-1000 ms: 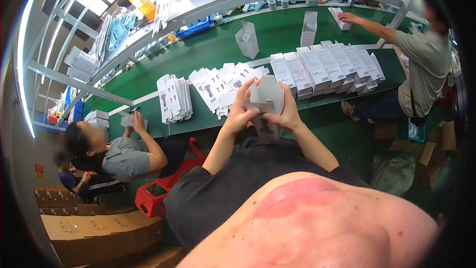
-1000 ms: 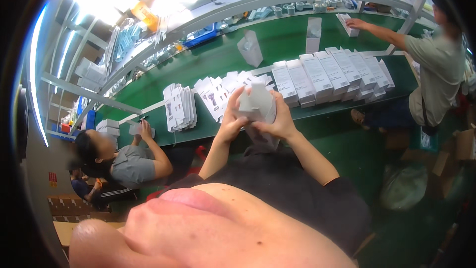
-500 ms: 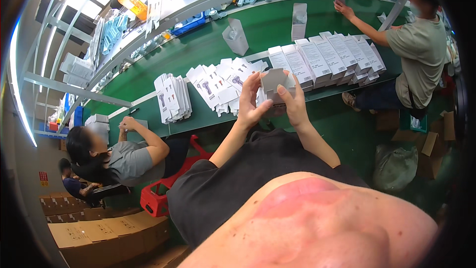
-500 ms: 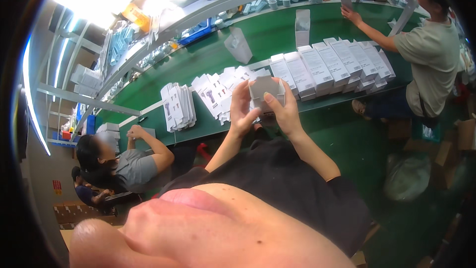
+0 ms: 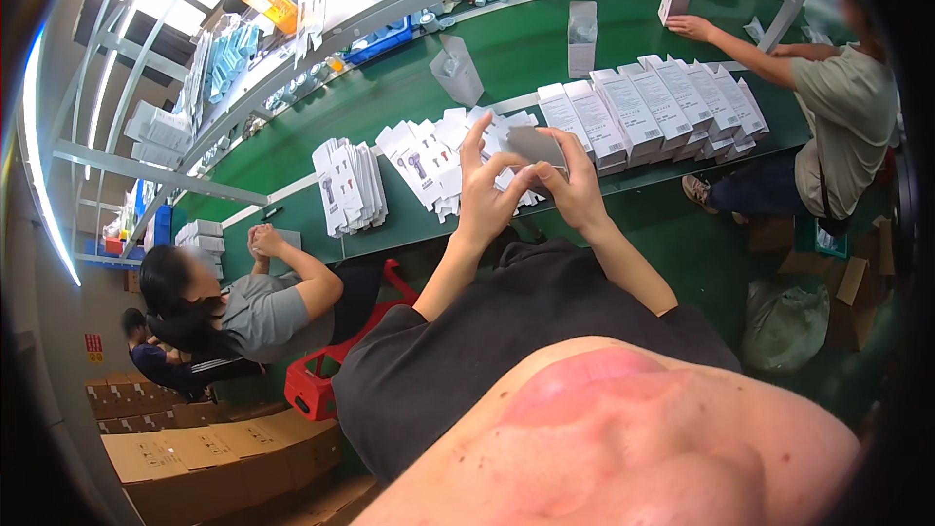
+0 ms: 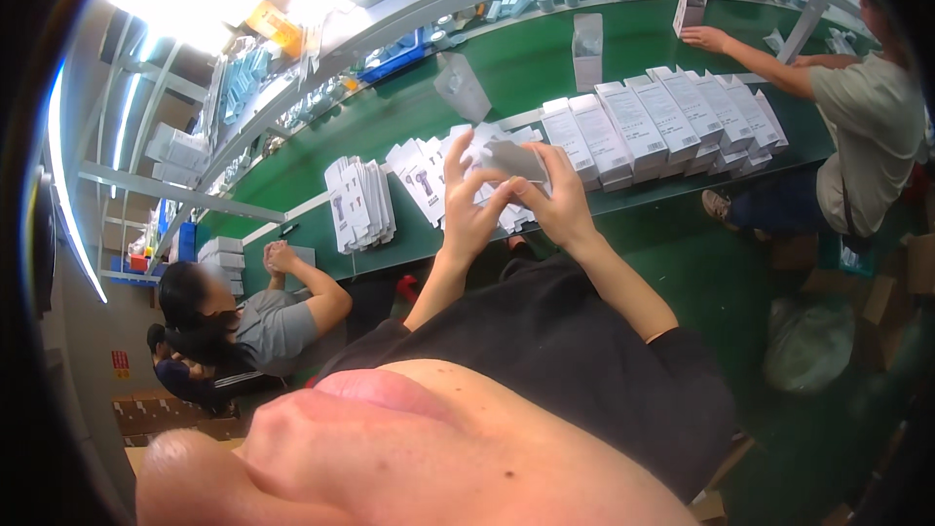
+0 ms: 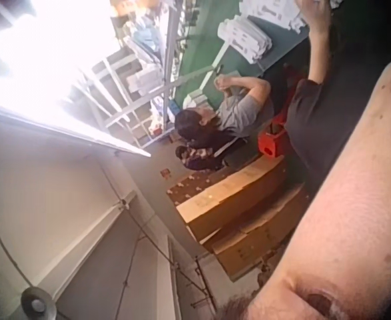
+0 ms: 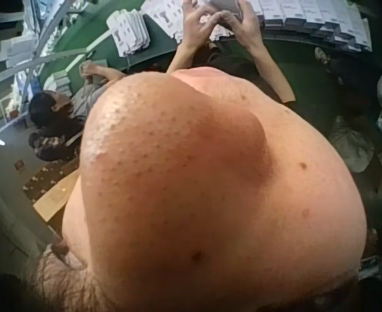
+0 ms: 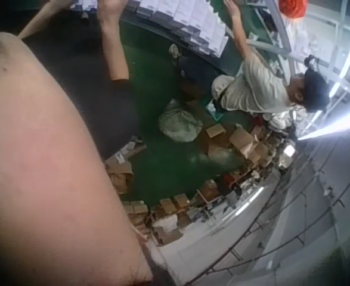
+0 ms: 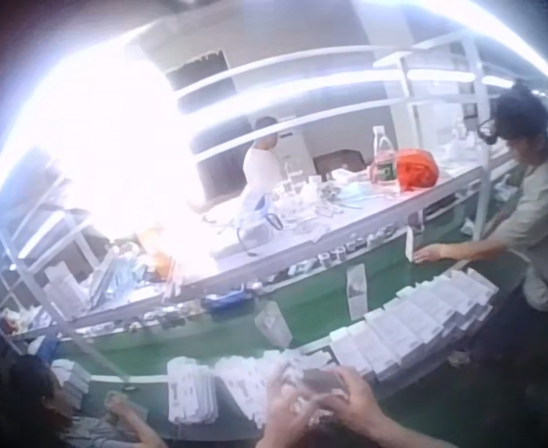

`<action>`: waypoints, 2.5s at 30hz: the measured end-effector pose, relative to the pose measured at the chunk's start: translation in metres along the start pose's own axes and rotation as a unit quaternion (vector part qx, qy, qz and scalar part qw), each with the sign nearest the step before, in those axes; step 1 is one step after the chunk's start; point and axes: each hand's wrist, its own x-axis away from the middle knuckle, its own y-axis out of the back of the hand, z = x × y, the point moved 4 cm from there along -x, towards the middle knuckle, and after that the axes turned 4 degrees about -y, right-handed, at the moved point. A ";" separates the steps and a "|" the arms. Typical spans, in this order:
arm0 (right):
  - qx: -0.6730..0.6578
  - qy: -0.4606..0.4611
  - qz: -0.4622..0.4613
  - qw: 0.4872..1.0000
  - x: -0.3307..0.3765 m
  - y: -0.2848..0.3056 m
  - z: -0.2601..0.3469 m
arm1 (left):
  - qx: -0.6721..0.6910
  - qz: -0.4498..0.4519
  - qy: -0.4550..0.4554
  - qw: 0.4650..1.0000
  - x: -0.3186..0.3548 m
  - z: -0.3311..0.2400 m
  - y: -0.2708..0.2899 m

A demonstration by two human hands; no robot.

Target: The person repeatedly takes flat cardboard templates from a pile, folds them into boxes by hand, and places the assembled boxes on the table.

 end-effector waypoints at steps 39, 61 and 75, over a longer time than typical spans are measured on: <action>-0.108 -0.068 0.011 0.992 0.007 -0.023 -0.022 | 0.301 -0.001 0.134 0.944 0.031 0.045 -0.030; 0.175 -0.026 0.015 0.984 0.029 0.002 -0.016 | -0.029 0.188 0.036 0.981 0.035 0.060 -0.027; 0.534 0.164 -0.211 0.802 0.018 0.048 -0.082 | -0.434 0.330 0.100 0.832 0.095 0.196 -0.082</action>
